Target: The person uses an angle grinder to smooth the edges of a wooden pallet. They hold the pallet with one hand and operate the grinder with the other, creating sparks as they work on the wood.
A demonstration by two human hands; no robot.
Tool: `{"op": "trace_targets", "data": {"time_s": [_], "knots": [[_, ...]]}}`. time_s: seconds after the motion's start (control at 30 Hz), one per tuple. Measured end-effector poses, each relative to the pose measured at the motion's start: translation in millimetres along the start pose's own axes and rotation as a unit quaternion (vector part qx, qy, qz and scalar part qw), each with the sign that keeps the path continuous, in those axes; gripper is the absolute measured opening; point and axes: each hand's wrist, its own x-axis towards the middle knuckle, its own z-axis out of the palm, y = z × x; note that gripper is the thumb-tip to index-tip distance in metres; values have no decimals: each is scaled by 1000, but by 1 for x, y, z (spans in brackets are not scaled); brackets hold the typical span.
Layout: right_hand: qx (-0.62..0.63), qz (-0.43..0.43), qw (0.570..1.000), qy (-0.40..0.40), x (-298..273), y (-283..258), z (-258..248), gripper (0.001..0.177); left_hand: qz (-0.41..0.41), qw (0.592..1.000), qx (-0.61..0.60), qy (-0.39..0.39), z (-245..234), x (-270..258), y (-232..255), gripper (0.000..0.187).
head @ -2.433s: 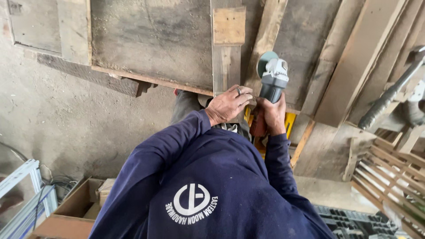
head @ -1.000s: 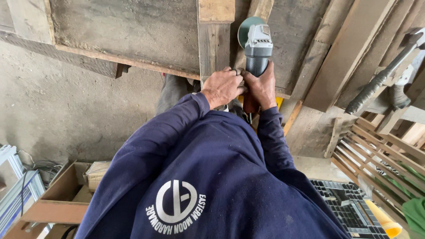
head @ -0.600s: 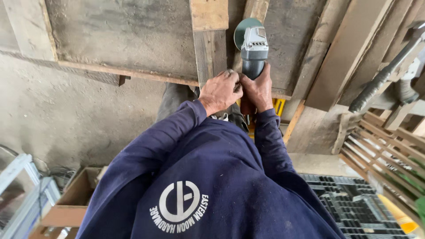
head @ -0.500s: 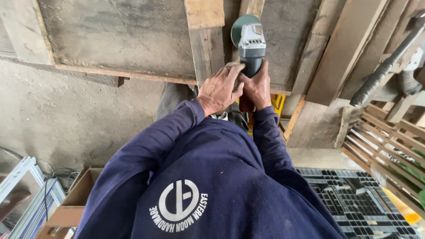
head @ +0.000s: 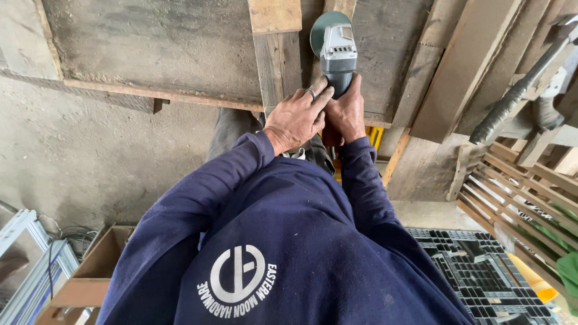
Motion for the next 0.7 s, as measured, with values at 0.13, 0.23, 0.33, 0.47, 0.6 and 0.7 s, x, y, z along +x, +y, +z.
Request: {"op": "trace_targets", "data": {"time_s": [0.13, 0.23, 0.33, 0.47, 0.6, 0.7], "knots": [[8, -6, 1000, -10, 2, -1, 0, 60, -25, 999, -6, -29, 2, 2, 0, 56], [10, 4, 1000, -11, 5, -2, -1, 64, -23, 999, -13, -38, 4, 3, 1, 58], [27, -17, 999, 10, 2, 3, -4, 66, -8, 999, -8, -48, 6, 9, -3, 59], [53, -4, 997, 58, 6, 19, -9, 63, 41, 998, 17, -34, 16, 22, 0, 61], [56, 9, 993, 107, 16, 36, -22, 69, 51, 997, 8, -63, 27, 46, 16, 75], [56, 22, 989, 137, 25, 51, -29, 70, 44, 989, 39, -138, 35, 65, 25, 97]]}}
